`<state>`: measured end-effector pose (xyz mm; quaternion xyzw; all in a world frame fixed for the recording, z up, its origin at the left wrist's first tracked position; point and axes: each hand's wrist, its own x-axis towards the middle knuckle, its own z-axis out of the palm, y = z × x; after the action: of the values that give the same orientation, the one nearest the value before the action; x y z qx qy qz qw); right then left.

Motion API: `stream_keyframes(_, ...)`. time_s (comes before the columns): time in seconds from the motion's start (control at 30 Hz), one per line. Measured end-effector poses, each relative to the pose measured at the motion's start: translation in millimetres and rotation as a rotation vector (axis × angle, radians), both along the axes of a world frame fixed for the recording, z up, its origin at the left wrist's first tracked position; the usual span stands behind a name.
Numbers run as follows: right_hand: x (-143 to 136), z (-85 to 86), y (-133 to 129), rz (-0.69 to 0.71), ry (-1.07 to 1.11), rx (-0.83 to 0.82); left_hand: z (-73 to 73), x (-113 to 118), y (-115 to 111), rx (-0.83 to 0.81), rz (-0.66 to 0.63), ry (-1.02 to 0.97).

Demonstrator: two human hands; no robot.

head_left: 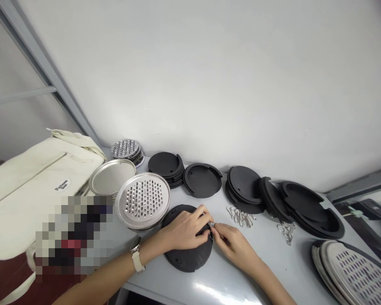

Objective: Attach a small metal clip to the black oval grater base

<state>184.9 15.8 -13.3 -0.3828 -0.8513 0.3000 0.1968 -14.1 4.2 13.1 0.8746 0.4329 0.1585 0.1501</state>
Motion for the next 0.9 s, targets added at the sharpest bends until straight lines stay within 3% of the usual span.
stream_keyframes(0.9,0.7,-1.9,0.0,-0.009,0.011,0.013,-0.1,-1.0,1.6,-0.029,-0.028,-0.035)
